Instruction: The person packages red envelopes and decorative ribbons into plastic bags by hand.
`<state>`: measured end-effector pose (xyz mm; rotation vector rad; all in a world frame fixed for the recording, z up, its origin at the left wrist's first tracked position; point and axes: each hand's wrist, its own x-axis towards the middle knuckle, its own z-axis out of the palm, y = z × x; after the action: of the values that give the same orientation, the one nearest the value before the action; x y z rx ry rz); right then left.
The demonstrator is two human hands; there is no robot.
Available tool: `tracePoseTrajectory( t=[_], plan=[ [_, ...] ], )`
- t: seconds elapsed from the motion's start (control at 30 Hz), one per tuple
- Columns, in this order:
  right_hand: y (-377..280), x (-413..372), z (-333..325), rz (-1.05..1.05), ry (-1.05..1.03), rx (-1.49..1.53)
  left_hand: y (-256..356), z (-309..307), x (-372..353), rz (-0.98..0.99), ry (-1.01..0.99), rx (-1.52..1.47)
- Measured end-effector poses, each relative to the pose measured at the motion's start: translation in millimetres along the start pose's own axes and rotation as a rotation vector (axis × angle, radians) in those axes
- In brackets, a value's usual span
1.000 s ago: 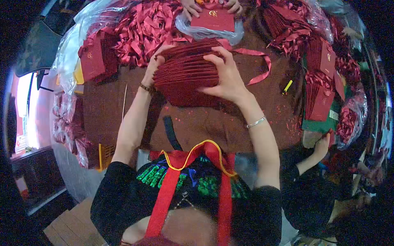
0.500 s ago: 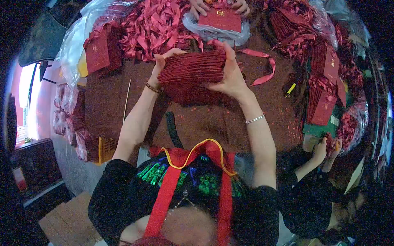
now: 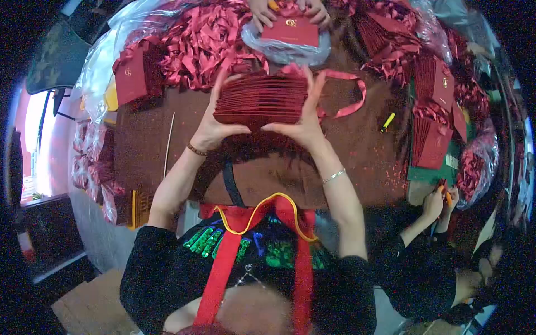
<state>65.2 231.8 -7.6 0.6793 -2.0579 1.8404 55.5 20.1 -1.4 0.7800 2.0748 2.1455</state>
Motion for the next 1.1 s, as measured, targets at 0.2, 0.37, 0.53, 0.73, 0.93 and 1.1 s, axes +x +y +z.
tracePoseTrajectory(
  t=[0.2, 0.37, 0.53, 0.73, 0.93, 1.1],
  plan=[
    [-7.8, -12.6, -7.5, -0.031, -0.204, -0.112, -2.5, -0.7, 8.9, -0.026, 0.056, -0.076],
    [-2.0, -12.9, -16.7, 0.291, -0.039, 0.102, -19.4, 10.5, 1.3, -0.039, 0.211, 0.199],
    [-8.9, -6.8, -27.8, 0.153, -0.146, -0.565, -15.0, 21.6, 10.1, -0.015, 0.259, -0.059],
    [10.4, -5.2, -21.4, 0.304, -0.163, -0.399, -19.0, 14.1, 12.2, -0.018, 0.190, -0.042],
    [-0.9, -7.5, -20.9, 0.176, -0.190, -0.225, -17.7, 18.9, 17.0, -0.012, 0.235, -0.082],
    [4.3, -0.9, -25.9, 0.133, -0.280, -0.484, -10.0, -1.6, 6.7, -0.261, 0.079, -0.252]
  ],
)
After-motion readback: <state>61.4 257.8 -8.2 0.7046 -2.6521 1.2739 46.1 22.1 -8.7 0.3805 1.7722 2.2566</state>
